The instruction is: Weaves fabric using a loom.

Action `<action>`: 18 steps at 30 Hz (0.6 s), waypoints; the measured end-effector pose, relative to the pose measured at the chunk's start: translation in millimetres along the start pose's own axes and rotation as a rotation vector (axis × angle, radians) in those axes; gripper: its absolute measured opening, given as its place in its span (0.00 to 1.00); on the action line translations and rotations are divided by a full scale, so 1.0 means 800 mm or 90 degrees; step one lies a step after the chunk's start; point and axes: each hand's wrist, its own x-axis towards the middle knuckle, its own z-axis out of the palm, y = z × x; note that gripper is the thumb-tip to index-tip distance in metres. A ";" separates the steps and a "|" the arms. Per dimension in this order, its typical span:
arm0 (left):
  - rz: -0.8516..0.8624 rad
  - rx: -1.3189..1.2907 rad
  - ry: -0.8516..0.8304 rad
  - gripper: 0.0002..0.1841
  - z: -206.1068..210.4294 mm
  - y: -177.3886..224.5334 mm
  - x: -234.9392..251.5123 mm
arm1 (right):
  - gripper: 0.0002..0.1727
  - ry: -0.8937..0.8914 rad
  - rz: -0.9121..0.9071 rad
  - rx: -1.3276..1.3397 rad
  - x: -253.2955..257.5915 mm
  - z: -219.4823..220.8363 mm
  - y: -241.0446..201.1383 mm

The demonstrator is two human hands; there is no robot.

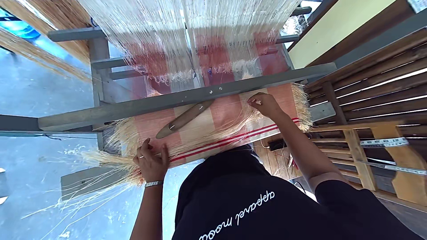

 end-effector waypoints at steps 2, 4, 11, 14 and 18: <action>0.001 -0.001 0.004 0.38 0.001 -0.001 -0.001 | 0.09 -0.018 -0.041 -0.036 0.002 -0.003 0.001; 0.001 0.001 0.003 0.38 0.001 0.000 -0.001 | 0.09 -0.045 -0.065 -0.058 0.003 -0.006 0.000; -0.002 0.001 0.005 0.36 0.000 0.001 0.000 | 0.11 -0.167 -0.072 -0.106 0.015 -0.016 -0.010; -0.008 0.000 0.004 0.36 -0.001 0.001 0.001 | 0.10 -0.173 -0.061 -0.131 0.019 -0.020 -0.014; -0.008 0.005 0.002 0.37 0.001 0.001 0.000 | 0.09 -0.159 -0.044 -0.107 0.019 -0.024 -0.010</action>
